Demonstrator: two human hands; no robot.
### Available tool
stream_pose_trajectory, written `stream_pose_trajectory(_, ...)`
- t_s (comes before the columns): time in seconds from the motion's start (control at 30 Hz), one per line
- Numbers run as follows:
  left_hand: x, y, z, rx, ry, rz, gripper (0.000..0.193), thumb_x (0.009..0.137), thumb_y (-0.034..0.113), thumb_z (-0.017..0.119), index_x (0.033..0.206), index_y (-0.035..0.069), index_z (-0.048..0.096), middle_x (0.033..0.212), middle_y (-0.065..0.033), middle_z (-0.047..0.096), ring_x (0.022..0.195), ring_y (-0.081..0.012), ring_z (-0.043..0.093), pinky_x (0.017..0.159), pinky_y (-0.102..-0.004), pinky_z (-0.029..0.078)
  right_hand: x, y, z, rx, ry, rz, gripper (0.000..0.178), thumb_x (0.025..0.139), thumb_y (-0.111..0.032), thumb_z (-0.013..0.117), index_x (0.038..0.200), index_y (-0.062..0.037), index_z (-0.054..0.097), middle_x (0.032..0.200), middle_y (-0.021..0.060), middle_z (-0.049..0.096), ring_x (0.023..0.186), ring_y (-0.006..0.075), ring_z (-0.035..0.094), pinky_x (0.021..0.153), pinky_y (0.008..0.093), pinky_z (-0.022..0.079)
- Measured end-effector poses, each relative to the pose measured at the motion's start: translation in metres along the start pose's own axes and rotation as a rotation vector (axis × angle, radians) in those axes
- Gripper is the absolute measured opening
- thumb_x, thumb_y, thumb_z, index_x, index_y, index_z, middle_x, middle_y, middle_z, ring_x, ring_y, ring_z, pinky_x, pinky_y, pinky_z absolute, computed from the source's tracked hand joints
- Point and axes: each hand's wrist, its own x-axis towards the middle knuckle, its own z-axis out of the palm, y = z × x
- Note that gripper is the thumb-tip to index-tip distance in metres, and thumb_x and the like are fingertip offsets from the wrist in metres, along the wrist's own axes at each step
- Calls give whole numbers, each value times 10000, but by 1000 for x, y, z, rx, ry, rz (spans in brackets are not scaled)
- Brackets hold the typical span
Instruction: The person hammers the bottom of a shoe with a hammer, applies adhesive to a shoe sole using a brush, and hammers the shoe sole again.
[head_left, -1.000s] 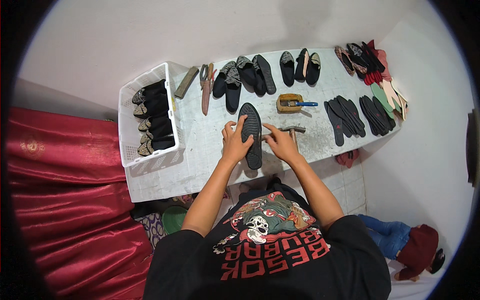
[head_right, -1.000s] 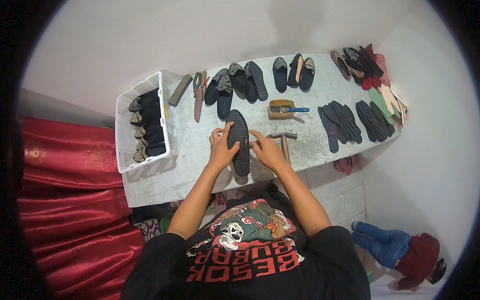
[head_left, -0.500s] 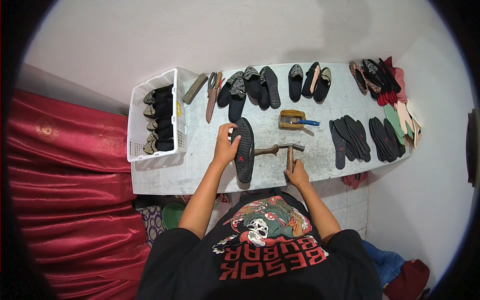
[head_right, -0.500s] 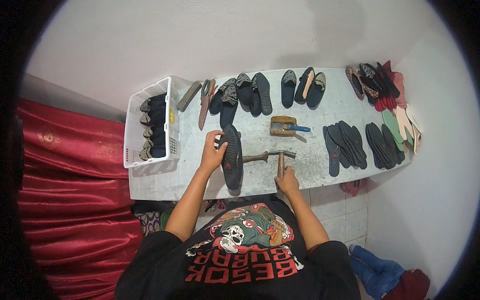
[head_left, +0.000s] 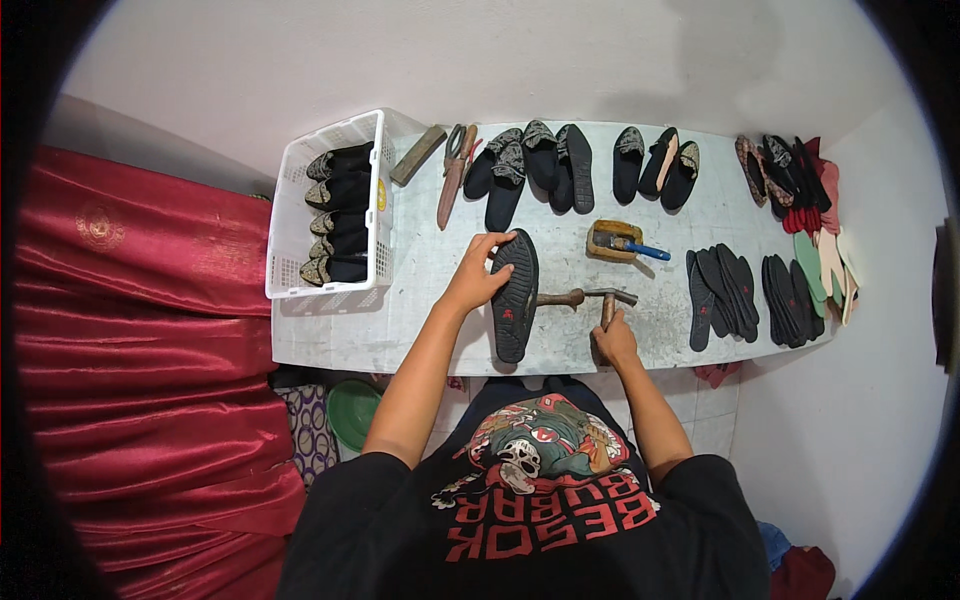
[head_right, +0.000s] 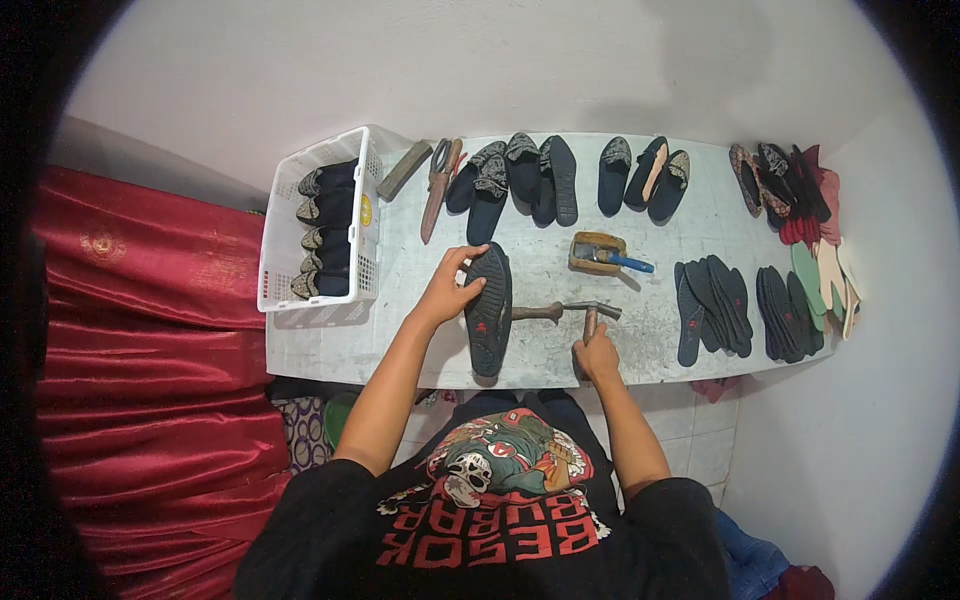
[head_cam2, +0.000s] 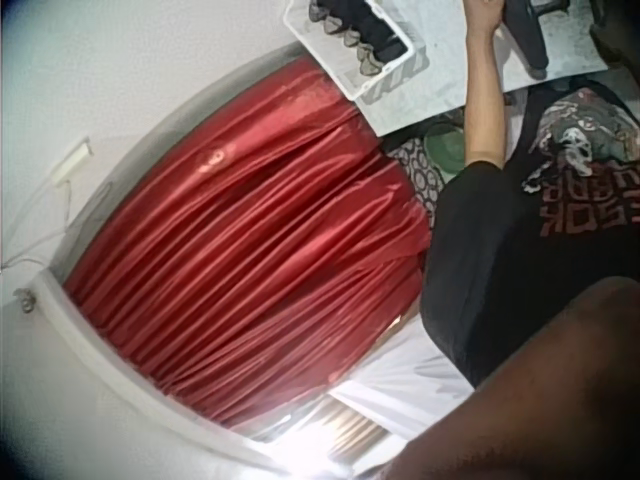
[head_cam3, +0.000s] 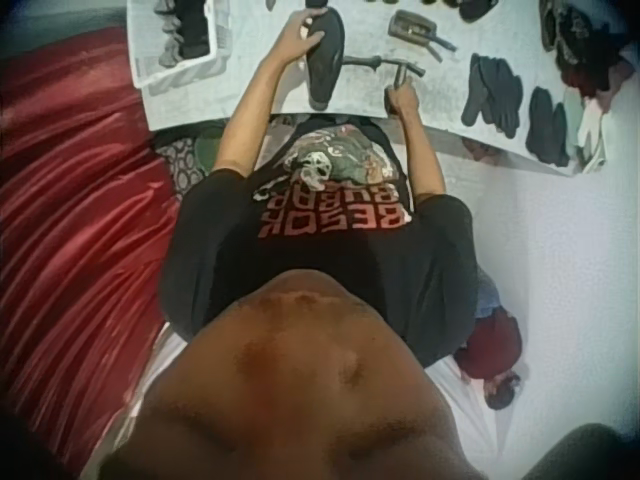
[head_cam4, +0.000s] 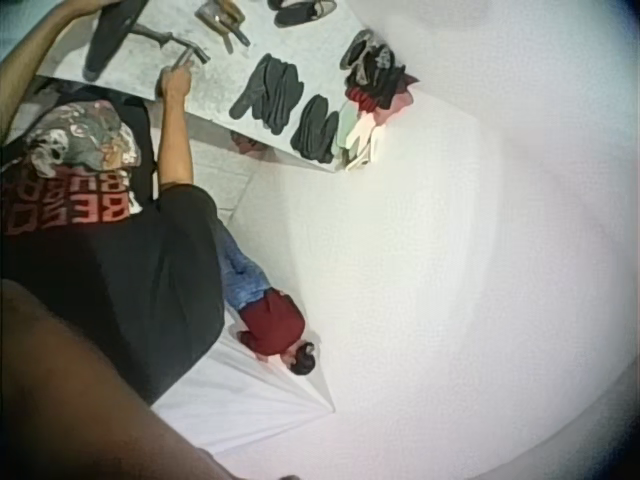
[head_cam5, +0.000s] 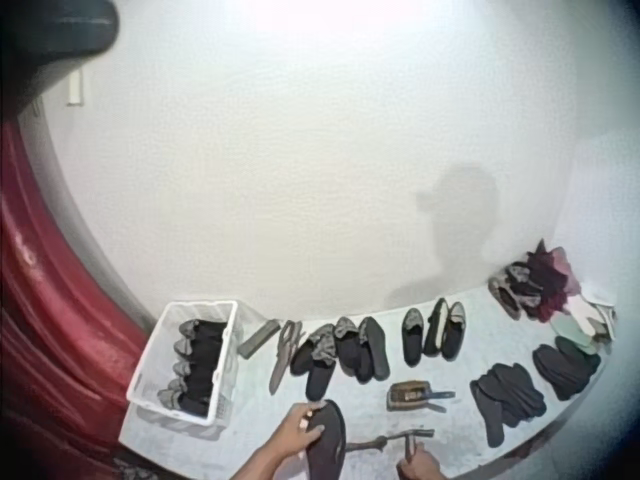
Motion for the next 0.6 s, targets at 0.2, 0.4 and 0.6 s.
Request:
stream_pose_trajectory(0.2,12,-12,-11,-194,-149,-83,549,907,70,719,1420,157,542,1289,-67,571,1070,-215,548,930,-347,503,-8,9,-13,281,217,89,468,840,-267,697,1131,63,537,957,325,685,936,457,689,869,513,533)
stream_pose_trajectory(0.4,12,-29,-19,-418,-263,-97,505,995,87,627,1469,157,470,1342,-81,574,983,-175,538,921,-337,496,-51,-19,-34,1071,168,121,79,898,-66,581,952,-72,524,692,39,535,493,141,531,415,309,471)
stream_pose_trajectory(0.6,16,-46,-19,-452,-327,22,544,1028,110,597,1535,180,412,1366,-115,538,1076,-181,568,973,-351,489,-77,-92,-41,933,278,-27,93,880,-41,619,904,-61,531,659,21,530,483,130,515,425,302,429)
